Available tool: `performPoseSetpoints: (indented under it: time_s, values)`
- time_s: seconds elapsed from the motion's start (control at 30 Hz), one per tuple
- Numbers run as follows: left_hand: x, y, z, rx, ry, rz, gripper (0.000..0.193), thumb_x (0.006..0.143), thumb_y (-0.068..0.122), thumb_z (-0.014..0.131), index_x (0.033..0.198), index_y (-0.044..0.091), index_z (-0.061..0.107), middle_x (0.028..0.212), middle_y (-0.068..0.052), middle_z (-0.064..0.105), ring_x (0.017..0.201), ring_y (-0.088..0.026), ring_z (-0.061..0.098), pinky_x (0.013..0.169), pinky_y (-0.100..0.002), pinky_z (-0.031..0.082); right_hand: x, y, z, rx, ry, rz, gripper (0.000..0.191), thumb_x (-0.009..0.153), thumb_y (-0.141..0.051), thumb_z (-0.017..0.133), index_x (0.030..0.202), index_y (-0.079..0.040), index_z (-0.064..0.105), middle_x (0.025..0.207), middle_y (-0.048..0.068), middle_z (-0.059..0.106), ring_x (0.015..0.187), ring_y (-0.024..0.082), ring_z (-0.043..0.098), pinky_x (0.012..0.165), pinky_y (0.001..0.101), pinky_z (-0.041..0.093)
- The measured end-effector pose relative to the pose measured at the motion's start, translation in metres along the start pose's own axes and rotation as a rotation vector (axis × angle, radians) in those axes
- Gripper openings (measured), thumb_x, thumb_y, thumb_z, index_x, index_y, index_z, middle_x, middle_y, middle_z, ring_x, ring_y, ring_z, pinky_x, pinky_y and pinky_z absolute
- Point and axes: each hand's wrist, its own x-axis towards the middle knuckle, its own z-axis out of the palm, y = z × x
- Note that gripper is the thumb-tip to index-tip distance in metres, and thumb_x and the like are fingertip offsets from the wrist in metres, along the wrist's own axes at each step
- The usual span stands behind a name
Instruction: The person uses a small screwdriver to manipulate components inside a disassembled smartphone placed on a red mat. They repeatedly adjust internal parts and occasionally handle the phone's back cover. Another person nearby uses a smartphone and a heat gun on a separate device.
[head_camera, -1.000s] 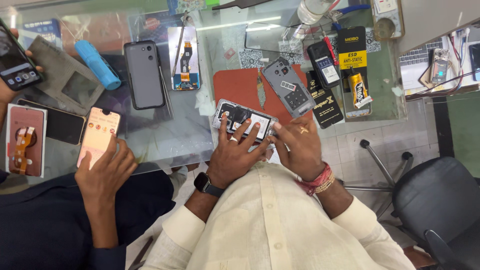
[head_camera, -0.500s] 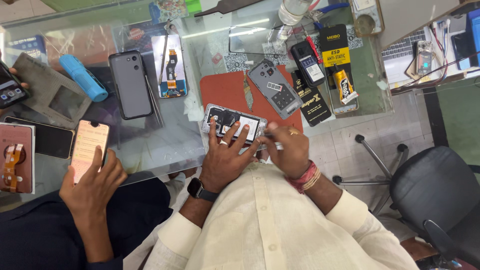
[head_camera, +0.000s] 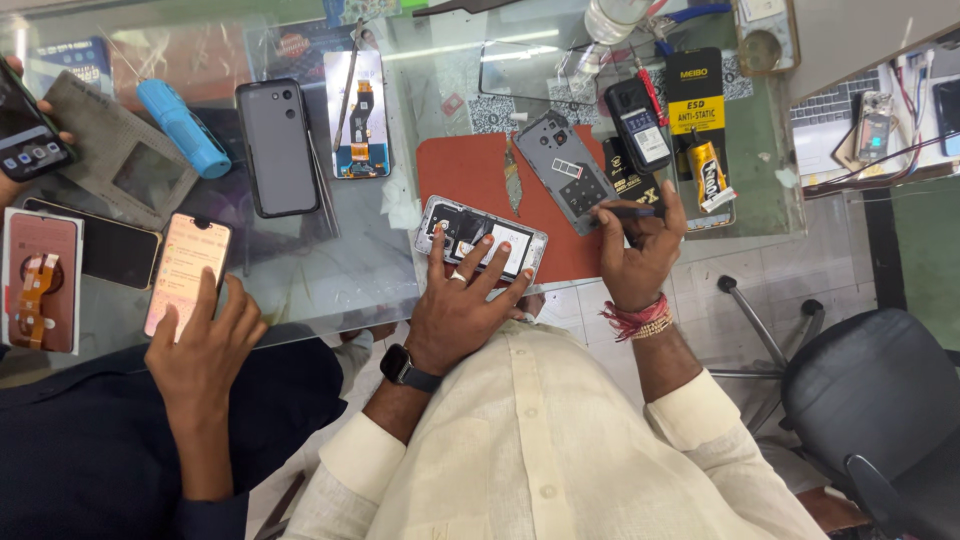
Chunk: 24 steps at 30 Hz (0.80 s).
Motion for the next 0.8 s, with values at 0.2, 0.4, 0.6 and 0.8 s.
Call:
performPoseSetpoints:
  time_s: [0.2, 0.4, 0.6, 0.8]
  values:
    - [0.000, -0.001, -0.001, -0.022, -0.007, 0.003, 0.052, 0.084, 0.052, 0.073, 0.126, 0.023, 0.071, 0.142, -0.013, 0.061, 0.138, -0.032, 0.050, 0.116, -0.080, 0.021, 0.000, 0.003, 0.002, 0.002, -0.011, 0.006, 0.072, 0.104, 0.014, 0.066, 0.157, -0.003, 0.020, 0.113, 0.023, 0.071, 0.105, 0.027, 0.075, 0.092, 0.0351, 0.064]
    - [-0.006, -0.002, -0.006, -0.055, 0.049, 0.025, 0.051, 0.082, 0.047, 0.078, 0.124, 0.017, 0.073, 0.142, -0.011, 0.062, 0.139, -0.031, 0.052, 0.119, -0.072, 0.026, -0.004, -0.001, -0.001, 0.079, 0.029, 0.055, 0.075, 0.108, 0.015, 0.064, 0.160, -0.007, 0.015, 0.116, 0.022, 0.072, 0.101, 0.024, 0.075, 0.088, 0.0304, 0.063]
    - [-0.036, -0.016, -0.024, -0.117, 0.182, -0.148, 0.036, 0.088, 0.028, 0.083, 0.111, 0.002, 0.075, 0.133, -0.013, 0.065, 0.136, -0.031, 0.055, 0.121, -0.062, 0.035, -0.010, -0.027, 0.023, 0.316, -0.043, 0.168, 0.079, 0.108, 0.016, 0.067, 0.163, -0.010, 0.015, 0.114, 0.020, 0.071, 0.102, 0.022, 0.073, 0.089, 0.0297, 0.062]
    - [-0.061, -0.033, -0.038, -0.127, 0.198, -0.239, 0.030, 0.089, 0.024, 0.081, 0.109, 0.003, 0.074, 0.128, -0.010, 0.068, 0.128, -0.029, 0.058, 0.120, -0.058, 0.037, 0.000, -0.057, 0.061, 0.360, -0.236, 0.281, 0.075, 0.105, 0.012, 0.070, 0.159, -0.006, 0.021, 0.104, 0.016, 0.070, 0.089, 0.019, 0.075, 0.077, 0.0278, 0.062]
